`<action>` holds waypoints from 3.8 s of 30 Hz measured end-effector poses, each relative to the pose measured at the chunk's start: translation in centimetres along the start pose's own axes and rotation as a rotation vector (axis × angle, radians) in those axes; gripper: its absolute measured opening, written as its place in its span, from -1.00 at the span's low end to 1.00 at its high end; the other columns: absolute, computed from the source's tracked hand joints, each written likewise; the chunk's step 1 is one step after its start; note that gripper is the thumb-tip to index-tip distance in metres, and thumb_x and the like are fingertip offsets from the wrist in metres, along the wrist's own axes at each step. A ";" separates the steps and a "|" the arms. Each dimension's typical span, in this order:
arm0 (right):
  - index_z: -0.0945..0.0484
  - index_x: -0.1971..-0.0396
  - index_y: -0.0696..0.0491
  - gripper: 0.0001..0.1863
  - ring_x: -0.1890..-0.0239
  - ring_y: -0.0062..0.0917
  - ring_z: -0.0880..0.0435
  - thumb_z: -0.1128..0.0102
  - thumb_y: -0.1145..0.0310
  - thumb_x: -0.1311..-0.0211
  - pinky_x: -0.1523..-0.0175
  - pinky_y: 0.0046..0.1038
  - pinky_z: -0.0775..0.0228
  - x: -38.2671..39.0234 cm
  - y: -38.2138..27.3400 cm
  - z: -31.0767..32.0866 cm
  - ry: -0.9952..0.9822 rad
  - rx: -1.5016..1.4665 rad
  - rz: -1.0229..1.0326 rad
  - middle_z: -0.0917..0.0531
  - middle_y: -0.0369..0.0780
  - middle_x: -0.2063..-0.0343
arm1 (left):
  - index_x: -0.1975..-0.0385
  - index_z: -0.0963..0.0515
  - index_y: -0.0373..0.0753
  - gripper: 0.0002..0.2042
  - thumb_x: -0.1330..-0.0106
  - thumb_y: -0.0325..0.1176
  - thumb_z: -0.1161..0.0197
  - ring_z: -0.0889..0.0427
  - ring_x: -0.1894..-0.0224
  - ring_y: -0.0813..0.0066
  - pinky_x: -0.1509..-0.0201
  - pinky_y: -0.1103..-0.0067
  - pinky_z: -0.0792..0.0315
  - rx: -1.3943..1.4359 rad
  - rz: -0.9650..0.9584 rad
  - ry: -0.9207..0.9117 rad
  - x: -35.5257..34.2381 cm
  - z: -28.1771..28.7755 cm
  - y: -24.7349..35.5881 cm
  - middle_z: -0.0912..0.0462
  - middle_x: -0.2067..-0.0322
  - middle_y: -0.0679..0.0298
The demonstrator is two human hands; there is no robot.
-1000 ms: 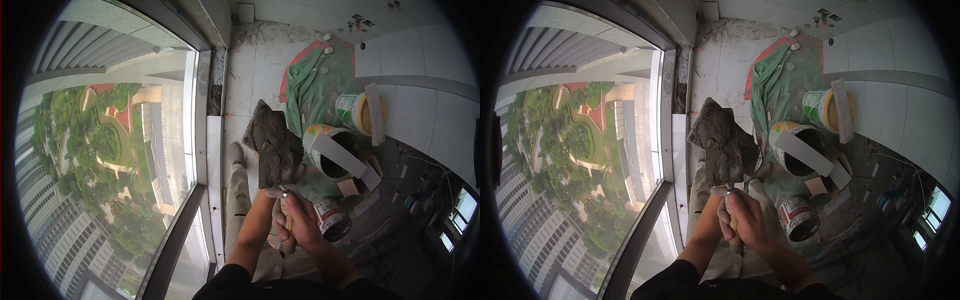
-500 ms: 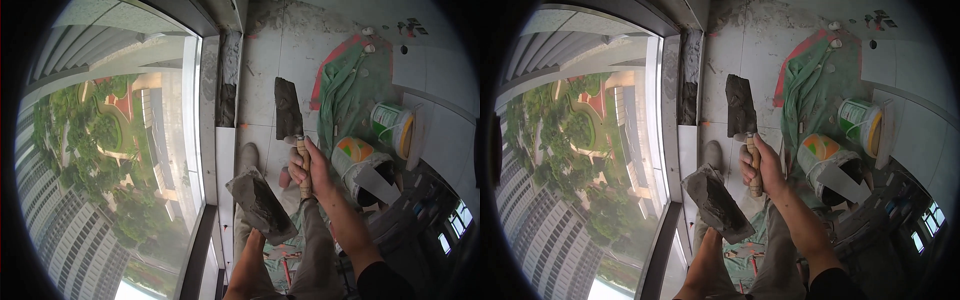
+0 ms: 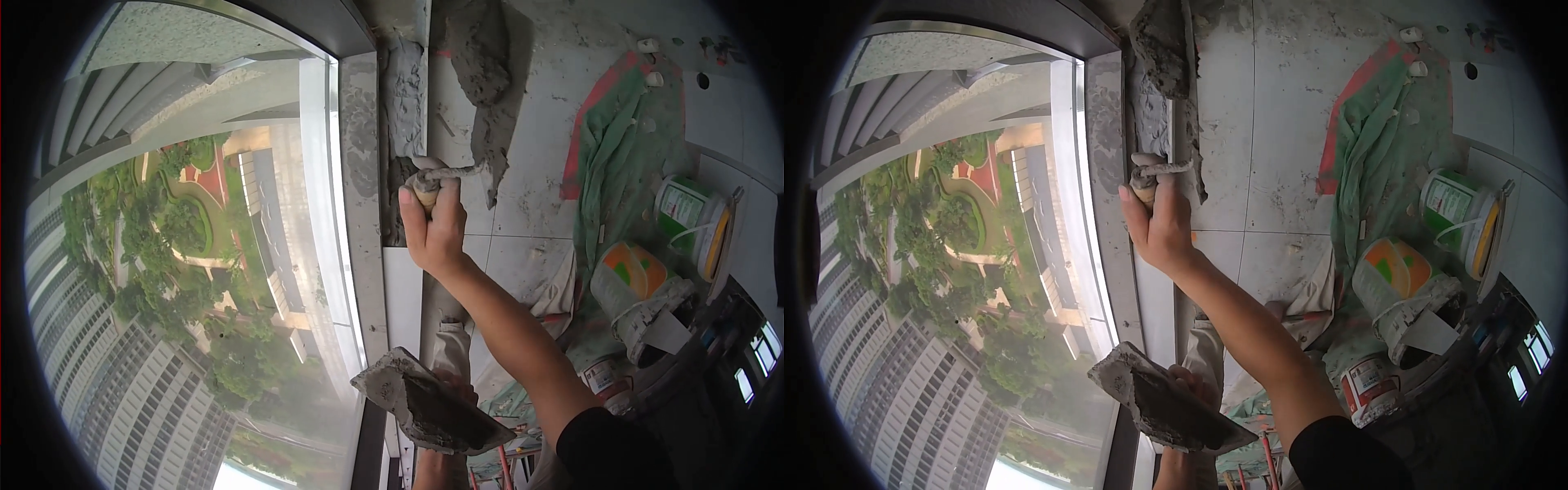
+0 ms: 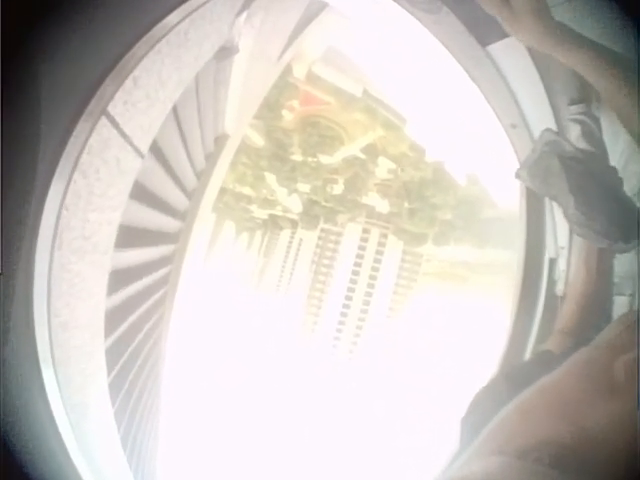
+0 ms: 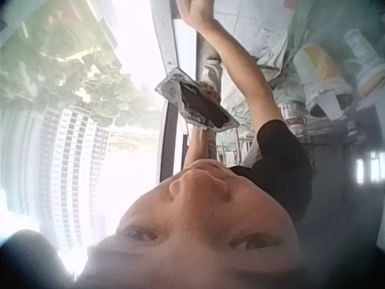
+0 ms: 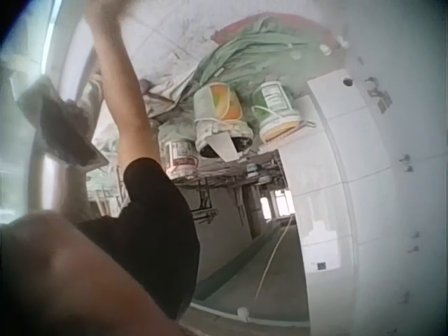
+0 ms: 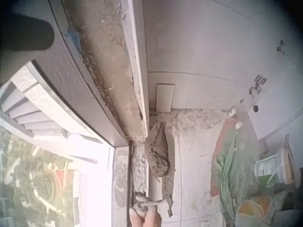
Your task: Applying mortar to tiles and installing them onto a wall surface during a renovation.
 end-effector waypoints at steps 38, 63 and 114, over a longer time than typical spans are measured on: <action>-0.45 -0.26 0.17 -0.63 0.63 -0.63 -0.46 0.08 0.19 -0.80 0.49 -0.52 -0.37 31.6 -26.6 31.4 -0.275 -0.475 -1.618 -0.51 -0.26 0.46 | -0.19 -0.54 -0.16 -0.70 -0.66 -0.13 -0.24 -0.59 0.08 0.32 0.00 0.32 -0.56 -1.035 -0.415 0.445 2.1 8.6 -13.0 -0.62 0.06 0.24; -0.40 -0.13 0.21 -0.70 0.42 -0.28 -0.65 -0.16 0.30 -0.69 0.23 -0.25 -0.54 2.6 -2.4 0.1 -0.040 -0.015 -0.419 -0.64 -0.06 0.37 | -0.32 -0.54 -0.17 -0.65 -0.68 -0.19 -0.20 -0.63 -0.14 0.25 -0.24 0.25 -0.60 0.007 0.251 0.328 1.0 14.3 -13.6 -0.67 -0.13 0.16; -0.34 -0.35 0.28 -0.45 0.72 -0.61 -0.37 0.14 0.07 -0.79 0.56 -0.50 -0.30 13.8 -19.3 21.6 -0.474 -0.631 -0.928 -0.44 -0.26 0.56 | -0.33 -0.56 -0.31 -0.64 -0.62 -0.37 -0.24 -0.68 -0.16 0.44 -0.30 0.45 -0.55 -0.480 -0.078 0.364 -0.8 7.6 -13.2 -0.73 -0.19 0.24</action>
Point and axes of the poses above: each hand's wrist, its own x-axis away from the middle knuckle, its own z-axis out of the back of the hand, y = z × x, the point moved 8 cm from there along -x, towards the middle knuckle
